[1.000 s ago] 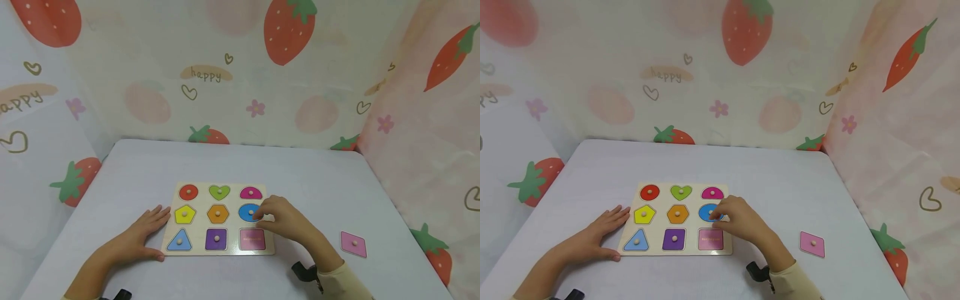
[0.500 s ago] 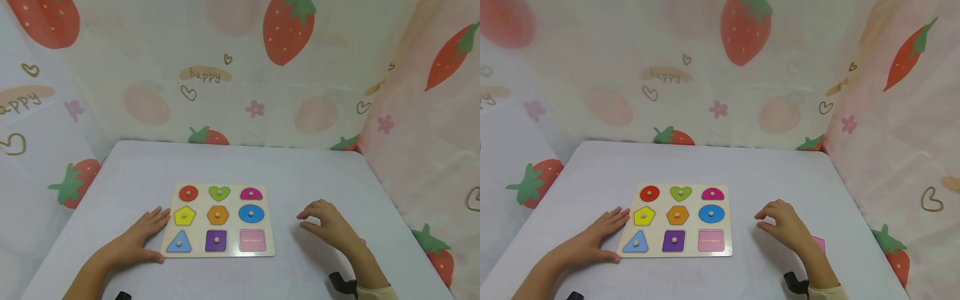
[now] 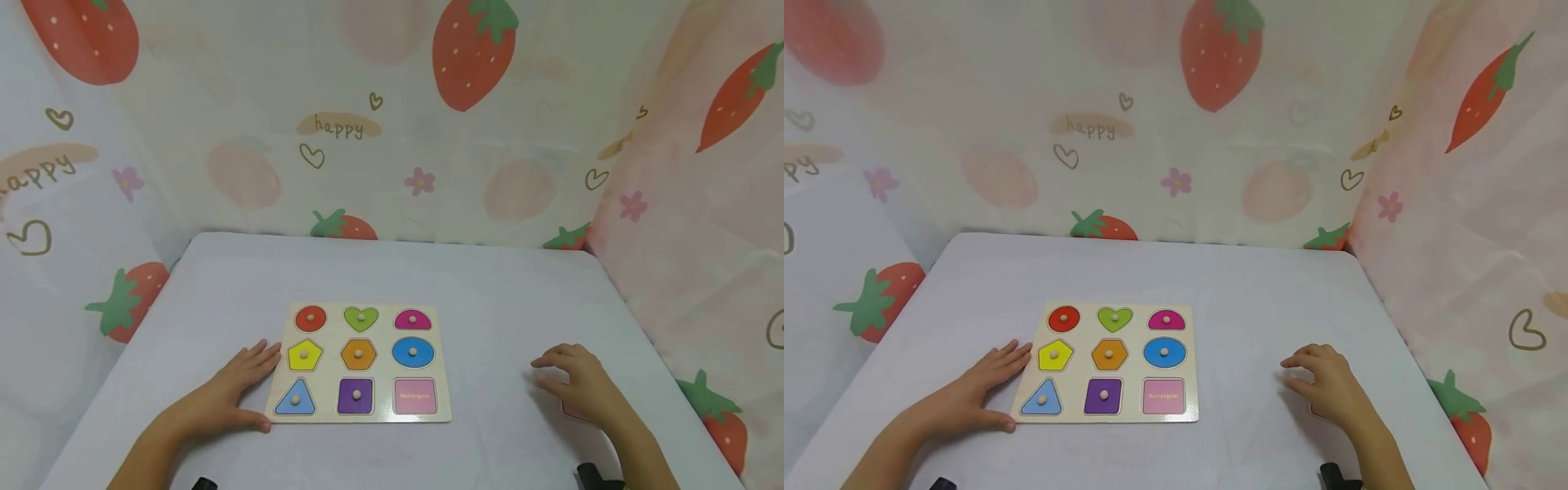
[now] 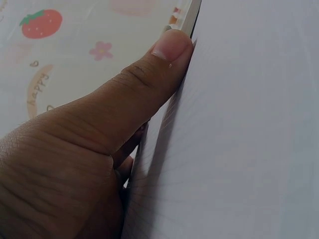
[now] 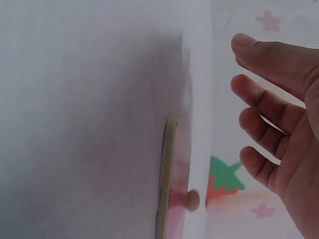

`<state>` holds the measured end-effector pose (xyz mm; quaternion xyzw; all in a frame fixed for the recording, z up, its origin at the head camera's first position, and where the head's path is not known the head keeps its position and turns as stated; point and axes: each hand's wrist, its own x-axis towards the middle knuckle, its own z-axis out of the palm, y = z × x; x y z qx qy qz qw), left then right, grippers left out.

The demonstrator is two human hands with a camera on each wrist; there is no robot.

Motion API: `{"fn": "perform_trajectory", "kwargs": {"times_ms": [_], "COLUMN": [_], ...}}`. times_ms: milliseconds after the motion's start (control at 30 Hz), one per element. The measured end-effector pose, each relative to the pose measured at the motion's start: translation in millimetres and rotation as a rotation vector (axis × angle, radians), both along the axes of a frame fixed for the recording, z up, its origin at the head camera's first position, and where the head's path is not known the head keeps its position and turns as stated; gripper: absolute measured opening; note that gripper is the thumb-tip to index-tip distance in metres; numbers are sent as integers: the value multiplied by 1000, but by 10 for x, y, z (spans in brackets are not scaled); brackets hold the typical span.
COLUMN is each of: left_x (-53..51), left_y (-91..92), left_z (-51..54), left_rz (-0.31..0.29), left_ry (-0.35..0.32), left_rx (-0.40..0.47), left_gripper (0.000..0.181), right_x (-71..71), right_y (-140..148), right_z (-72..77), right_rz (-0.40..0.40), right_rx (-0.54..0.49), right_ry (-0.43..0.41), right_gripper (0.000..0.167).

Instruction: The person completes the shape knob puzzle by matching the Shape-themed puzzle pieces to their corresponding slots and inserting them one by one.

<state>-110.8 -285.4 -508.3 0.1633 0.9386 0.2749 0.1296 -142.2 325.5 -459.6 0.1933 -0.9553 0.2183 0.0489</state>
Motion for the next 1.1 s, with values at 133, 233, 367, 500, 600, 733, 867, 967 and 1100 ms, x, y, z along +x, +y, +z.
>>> {"fn": "perform_trajectory", "kwargs": {"times_ms": [133,233,367,500,600,733,867,967,1100], "left_x": [-3,-2,4,8,6,9,12,11,8], "left_y": [9,12,17,12,9,8,10,9,2], "left_z": [6,10,18,16,7,-10,-16,-14,-7], "left_rz": [-3,-1,-1,-2,-2,2,6,4,2], "left_ry": [4,2,0,1,11,21,22,18,17], "left_rx": [-2,4,18,21,17,17,14,9,7], "left_gripper": [122,122,122,121,122,122,122,122,122], "right_x": [8,13,34,48,52,53,70,102,157], "right_y": [84,136,202,249,270,291,343,407,499], "right_z": [-38,-73,-126,-162,-176,-183,-187,-189,-186], "right_rz": [-17,-27,-50,-60,-66,-70,-76,-86,-93], "right_rx": [13,25,45,33,23,22,29,33,46], "right_ry": [-9,-35,-87,-134,-147,-153,-137,-103,-59], "right_gripper": [27,27,28,30,29,27,26,26,24]}}
